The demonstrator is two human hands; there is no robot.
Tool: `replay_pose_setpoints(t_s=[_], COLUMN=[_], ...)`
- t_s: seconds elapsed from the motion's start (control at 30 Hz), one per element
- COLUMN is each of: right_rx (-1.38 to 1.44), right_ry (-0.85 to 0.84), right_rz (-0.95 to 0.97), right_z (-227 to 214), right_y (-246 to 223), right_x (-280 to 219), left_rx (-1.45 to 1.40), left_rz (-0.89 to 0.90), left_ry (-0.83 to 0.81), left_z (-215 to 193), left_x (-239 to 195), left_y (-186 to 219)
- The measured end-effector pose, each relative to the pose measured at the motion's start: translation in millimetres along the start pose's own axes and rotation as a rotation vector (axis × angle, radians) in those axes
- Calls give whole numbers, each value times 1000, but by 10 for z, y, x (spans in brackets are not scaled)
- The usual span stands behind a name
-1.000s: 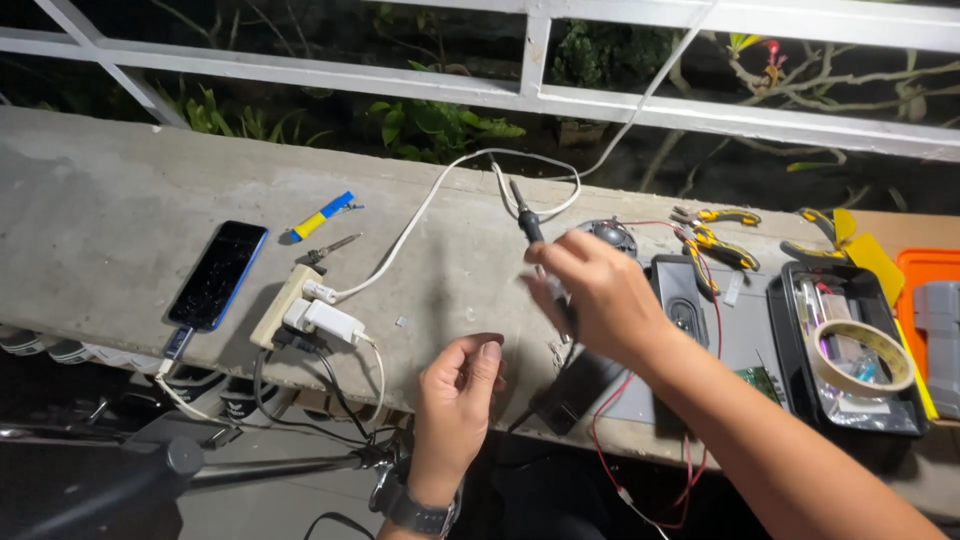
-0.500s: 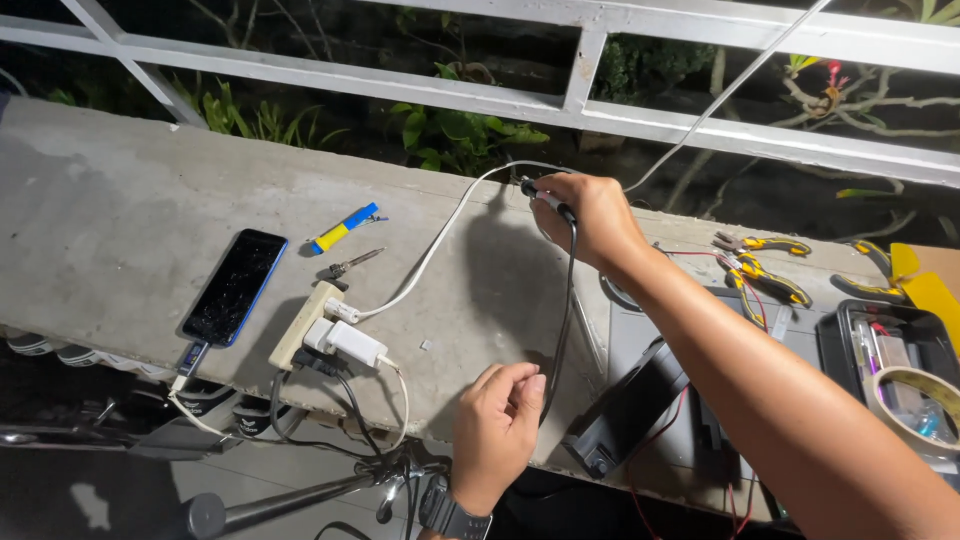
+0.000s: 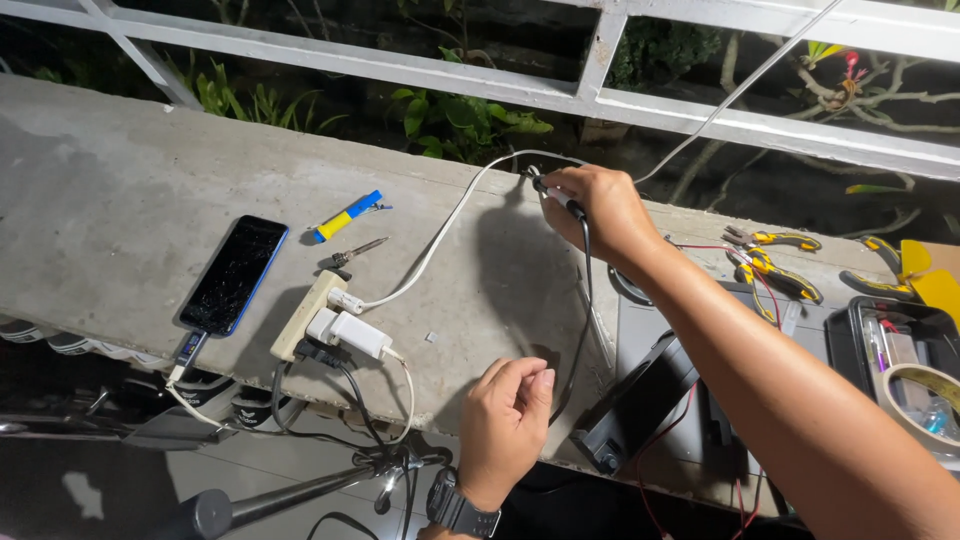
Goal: The person uses a soldering iron to solder wires connected to a circuit board. They twist the wire ends together, apply solder, and then inspect the connection.
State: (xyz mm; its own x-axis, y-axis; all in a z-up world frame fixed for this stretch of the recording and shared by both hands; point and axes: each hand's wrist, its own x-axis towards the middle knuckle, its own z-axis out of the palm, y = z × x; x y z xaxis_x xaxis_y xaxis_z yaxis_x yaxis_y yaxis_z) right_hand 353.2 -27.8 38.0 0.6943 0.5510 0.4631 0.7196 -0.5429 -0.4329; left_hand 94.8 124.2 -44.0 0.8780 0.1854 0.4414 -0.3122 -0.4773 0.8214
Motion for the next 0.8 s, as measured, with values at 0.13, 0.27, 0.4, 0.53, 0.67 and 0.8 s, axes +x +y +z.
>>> replay_pose_setpoints(t_s=[0.13,0.27,0.4,0.53,0.67,0.8], right_rx=[-34,-60,-77,-85,-40,108], right_ry=[-10,-29,-43,-87,-34,103], right_rz=[-57,-125,-190,-182,-155,157], right_z=[-11,-55,85,37,-111,-193], right_y=[43,111,262,179,14,-285], right_x=[-47,-57,-65,-110,-117,-92], left_rx=[-11,-3,2,-11,-14,-16], left_rz=[13,3,0,-18,-1,20], left_ry=[12,1,5,3,8,13], left_z=[-16,-21,-28,-29,-23,-26], left_x=[3,5,0,-9,-5,-2], left_y=[16,26,34,29,14,20])
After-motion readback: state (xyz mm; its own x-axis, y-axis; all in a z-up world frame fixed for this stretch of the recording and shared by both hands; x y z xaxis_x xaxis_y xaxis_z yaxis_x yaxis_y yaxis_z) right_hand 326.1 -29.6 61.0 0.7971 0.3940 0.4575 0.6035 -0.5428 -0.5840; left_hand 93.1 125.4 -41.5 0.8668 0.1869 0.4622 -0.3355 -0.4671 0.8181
